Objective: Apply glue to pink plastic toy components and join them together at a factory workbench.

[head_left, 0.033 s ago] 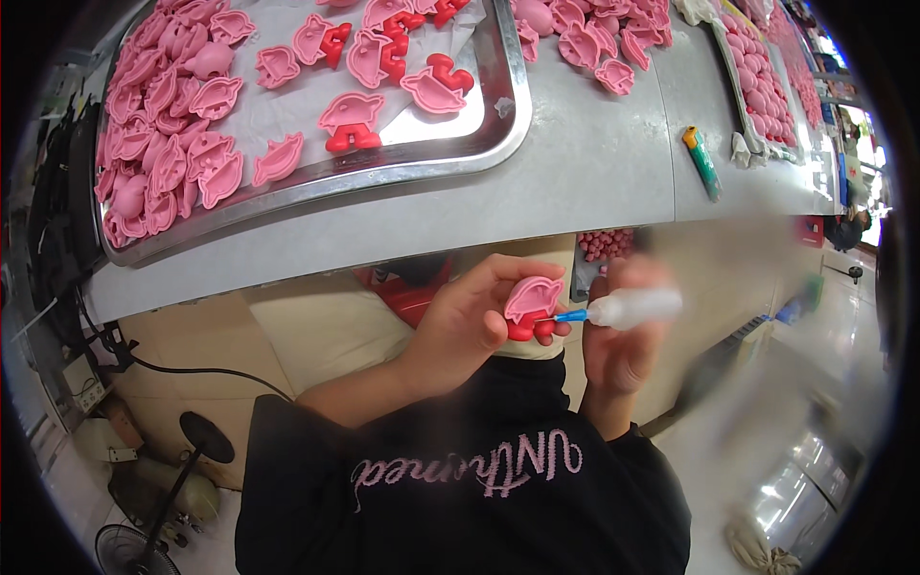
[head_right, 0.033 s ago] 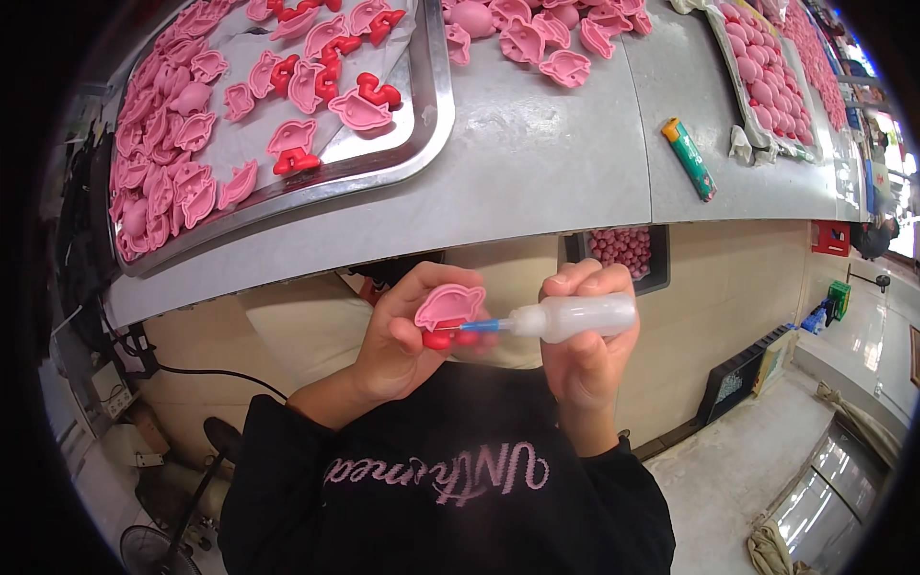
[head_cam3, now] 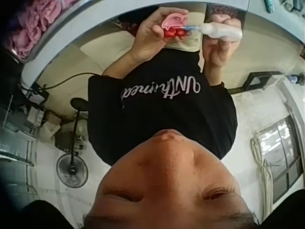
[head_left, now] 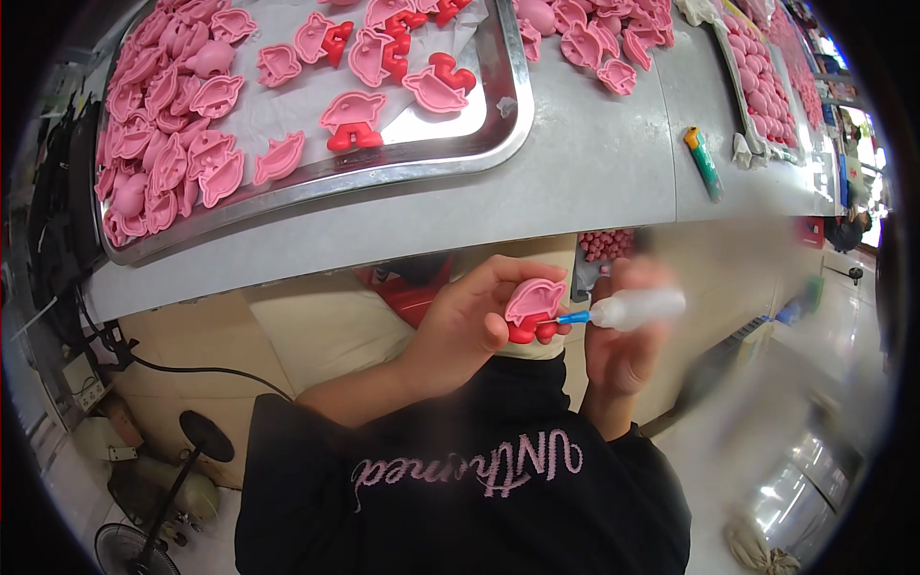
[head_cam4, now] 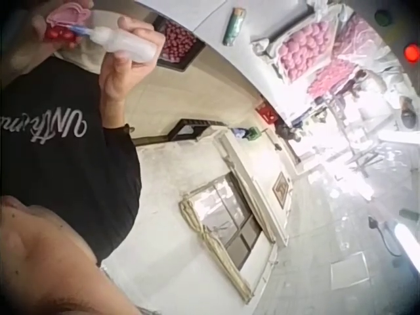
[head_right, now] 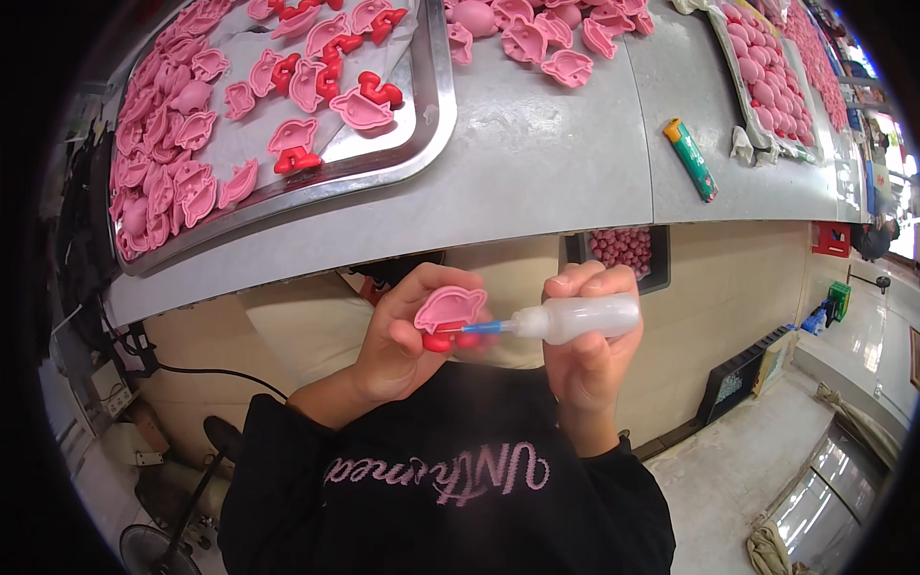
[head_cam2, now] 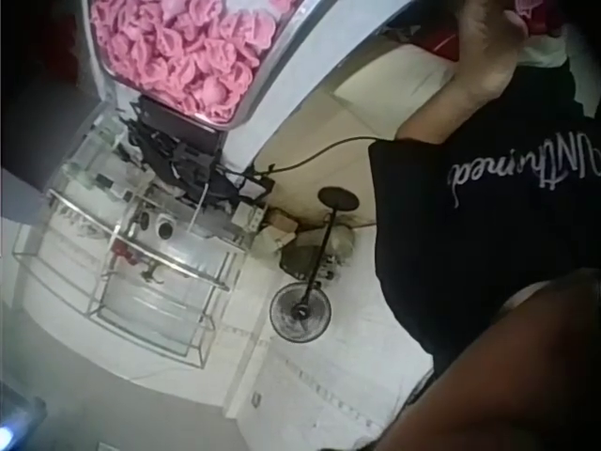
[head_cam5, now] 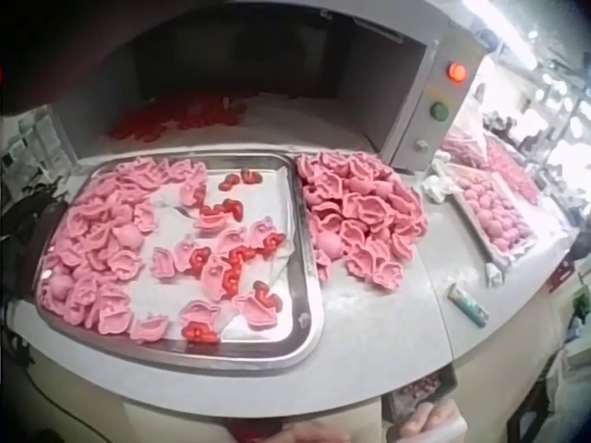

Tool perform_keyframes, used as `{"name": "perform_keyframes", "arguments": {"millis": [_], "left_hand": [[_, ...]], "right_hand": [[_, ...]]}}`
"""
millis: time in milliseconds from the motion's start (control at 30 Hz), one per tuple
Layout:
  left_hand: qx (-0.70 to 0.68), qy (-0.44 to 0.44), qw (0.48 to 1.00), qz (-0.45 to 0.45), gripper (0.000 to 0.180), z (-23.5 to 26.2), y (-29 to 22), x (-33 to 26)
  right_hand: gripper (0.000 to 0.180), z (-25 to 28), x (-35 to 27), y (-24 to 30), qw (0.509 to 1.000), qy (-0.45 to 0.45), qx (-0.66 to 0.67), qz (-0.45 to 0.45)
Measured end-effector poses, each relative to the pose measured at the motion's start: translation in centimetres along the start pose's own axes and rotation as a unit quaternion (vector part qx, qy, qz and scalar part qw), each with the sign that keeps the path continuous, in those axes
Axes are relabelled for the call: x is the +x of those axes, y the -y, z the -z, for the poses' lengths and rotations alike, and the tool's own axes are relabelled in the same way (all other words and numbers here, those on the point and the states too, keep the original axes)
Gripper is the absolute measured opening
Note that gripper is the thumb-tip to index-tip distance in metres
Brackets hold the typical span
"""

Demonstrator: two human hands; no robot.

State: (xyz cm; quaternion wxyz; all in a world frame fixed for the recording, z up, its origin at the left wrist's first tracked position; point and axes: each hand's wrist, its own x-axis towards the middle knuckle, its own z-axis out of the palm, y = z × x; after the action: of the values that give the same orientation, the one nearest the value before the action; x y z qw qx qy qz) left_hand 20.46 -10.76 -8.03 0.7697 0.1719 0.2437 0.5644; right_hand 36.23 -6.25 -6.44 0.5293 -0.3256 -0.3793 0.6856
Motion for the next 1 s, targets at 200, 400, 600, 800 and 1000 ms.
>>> {"name": "perform_keyframes", "arguments": {"millis": [200,400,600,800,1000], "left_hand": [[-0.015,0.008,1.0,-0.008,0.077,0.1,0.2,-0.1],[-0.017,-0.004,1.0,-0.005,0.078,0.2,0.2,-0.1],[-0.025,0.0,1.0,0.002,0.077,0.2,0.2,0.1],[-0.018,-0.011,1.0,-0.01,0.076,0.4,0.5,0.3],[-0.019,-0.01,0.999,-0.029,0.074,0.5,0.7,0.4]], "right_hand": [[0.042,-0.7,-0.1,0.0,0.999,-0.039,-0.014,0.033],[0.033,-0.7,0.1,0.2,0.995,0.046,-0.07,0.046],[0.045,-1.0,0.0,0.1,0.994,-0.034,-0.092,0.044],[0.045,-0.8,0.2,0.0,0.995,-0.039,-0.092,0.021],[0.033,-0.5,0.4,-0.3,0.996,0.052,-0.064,0.037]]}}
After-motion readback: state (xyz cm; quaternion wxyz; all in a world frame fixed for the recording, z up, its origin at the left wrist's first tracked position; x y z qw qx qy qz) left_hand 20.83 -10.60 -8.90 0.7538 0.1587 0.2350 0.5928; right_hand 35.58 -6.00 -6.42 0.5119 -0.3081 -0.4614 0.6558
